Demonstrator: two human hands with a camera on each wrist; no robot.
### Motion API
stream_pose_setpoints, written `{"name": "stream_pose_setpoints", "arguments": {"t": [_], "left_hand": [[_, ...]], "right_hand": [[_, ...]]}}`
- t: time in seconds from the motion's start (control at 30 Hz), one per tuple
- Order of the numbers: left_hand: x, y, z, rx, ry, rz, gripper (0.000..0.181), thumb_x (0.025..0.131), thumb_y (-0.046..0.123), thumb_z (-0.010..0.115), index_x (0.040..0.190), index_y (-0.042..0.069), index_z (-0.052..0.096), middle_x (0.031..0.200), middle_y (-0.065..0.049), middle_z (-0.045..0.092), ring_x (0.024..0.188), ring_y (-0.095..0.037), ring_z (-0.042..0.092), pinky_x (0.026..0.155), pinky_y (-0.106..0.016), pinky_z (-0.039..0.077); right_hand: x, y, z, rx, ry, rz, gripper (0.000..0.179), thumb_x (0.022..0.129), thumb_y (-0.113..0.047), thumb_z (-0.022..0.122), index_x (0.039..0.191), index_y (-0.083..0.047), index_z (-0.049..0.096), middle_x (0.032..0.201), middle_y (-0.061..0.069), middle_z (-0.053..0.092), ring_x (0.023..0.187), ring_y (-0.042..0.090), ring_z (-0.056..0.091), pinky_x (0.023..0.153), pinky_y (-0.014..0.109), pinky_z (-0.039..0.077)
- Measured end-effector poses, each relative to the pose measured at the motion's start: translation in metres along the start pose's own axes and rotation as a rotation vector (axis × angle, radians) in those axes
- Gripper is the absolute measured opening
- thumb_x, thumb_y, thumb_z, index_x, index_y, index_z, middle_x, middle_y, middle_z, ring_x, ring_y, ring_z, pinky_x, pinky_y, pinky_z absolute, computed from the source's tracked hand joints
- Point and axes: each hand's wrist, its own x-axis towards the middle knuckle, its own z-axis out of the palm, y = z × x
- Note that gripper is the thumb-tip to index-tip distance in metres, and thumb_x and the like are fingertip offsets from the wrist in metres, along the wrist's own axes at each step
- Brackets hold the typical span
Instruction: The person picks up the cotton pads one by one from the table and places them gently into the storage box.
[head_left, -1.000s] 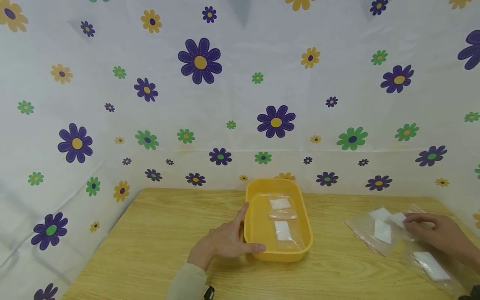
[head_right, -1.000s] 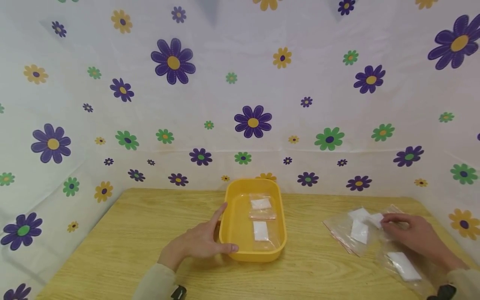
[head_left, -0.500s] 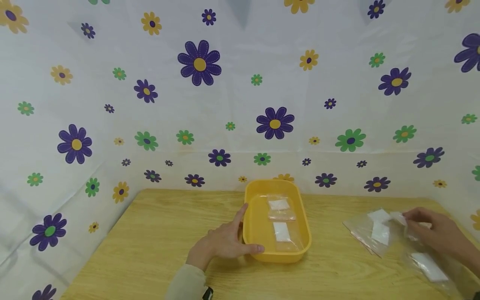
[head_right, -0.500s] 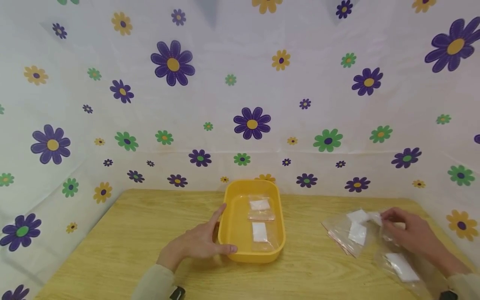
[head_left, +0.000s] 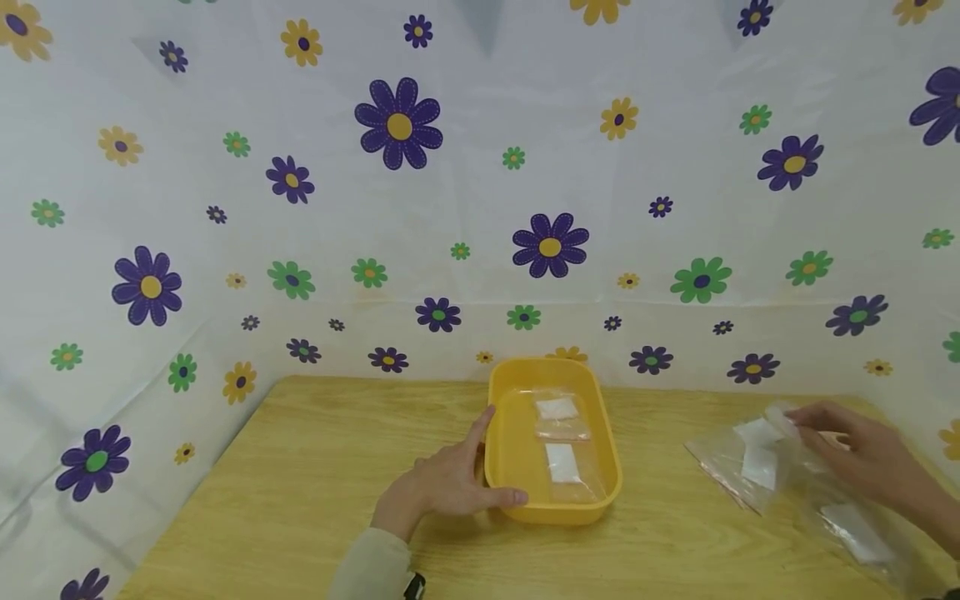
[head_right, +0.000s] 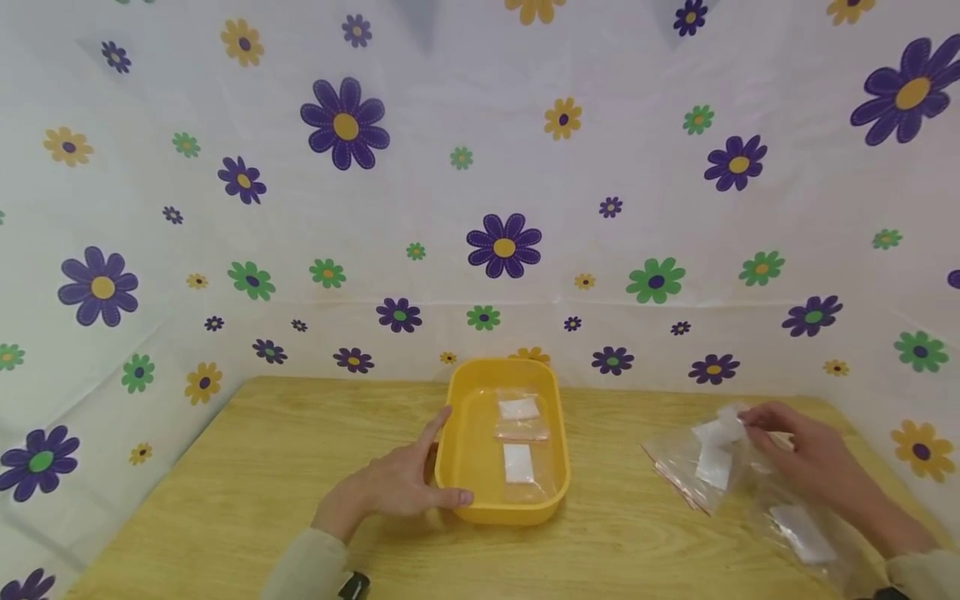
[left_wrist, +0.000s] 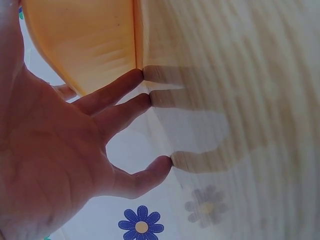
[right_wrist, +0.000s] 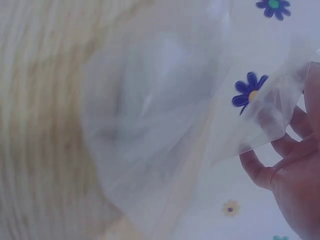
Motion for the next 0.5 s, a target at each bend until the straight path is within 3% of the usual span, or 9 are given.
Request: {"name": "stream_pose_setpoints", "arguments": {"t": [0.07,0.1,0.23,0.33,0.5], "left_hand": [[-0.001,0.000,0.001,0.002,0.002,-0.002,0.118,0.065,0.077,0.065,0.149,0.042,-0.009,0.150,-0.002,0.039,0.128,-0.025,0.046,0.106,-0.058,0.037],[-0.001,0.000,0.001,0.004,0.004,-0.002,0.117,0.064,0.077,0.065,0.149,0.042,-0.008,0.150,-0.002,0.039,0.128,-0.025,0.046,0.106,-0.057,0.037],[-0.001,-0.001,0.002,0.014,0.013,0.002,0.118,0.064,0.077,0.065,0.149,0.042,-0.008,0.148,-0.001,0.042,0.126,-0.024,0.048,0.104,-0.057,0.039],[0.000,-0.001,0.002,0.018,0.015,0.007,0.118,0.064,0.078,0.065,0.149,0.042,-0.009,0.148,-0.001,0.042,0.126,-0.024,0.048,0.105,-0.057,0.039],[0.001,-0.003,0.001,-0.003,0.010,0.011,0.117,0.064,0.077,0.065,0.149,0.043,-0.009,0.150,-0.001,0.039,0.129,-0.025,0.046,0.106,-0.058,0.037]], "right_hand": [[0.001,-0.007,0.000,-0.001,-0.008,-0.015,0.012,0.092,-0.018,0.062,0.102,-0.013,0.066,0.101,0.014,0.068,0.088,-0.032,0.027,0.066,0.046,0.056],[0.001,-0.010,0.000,0.010,-0.010,-0.027,0.012,0.093,-0.017,0.061,0.104,-0.013,0.065,0.101,0.014,0.068,0.088,-0.031,0.030,0.066,0.040,0.057],[0.002,-0.019,0.001,0.042,-0.030,-0.070,0.014,0.094,-0.015,0.060,0.107,-0.015,0.065,0.097,-0.011,0.067,0.085,-0.024,0.044,0.060,0.017,0.051],[0.003,-0.025,0.003,0.057,-0.039,-0.095,0.015,0.095,-0.015,0.058,0.109,-0.017,0.064,0.096,-0.024,0.061,0.083,-0.020,0.049,0.060,0.015,0.050],[0.005,-0.037,0.005,0.068,-0.021,-0.155,0.016,0.094,-0.012,0.059,0.107,-0.020,0.063,0.095,-0.023,0.062,0.084,-0.018,0.051,0.061,0.016,0.051]]}}
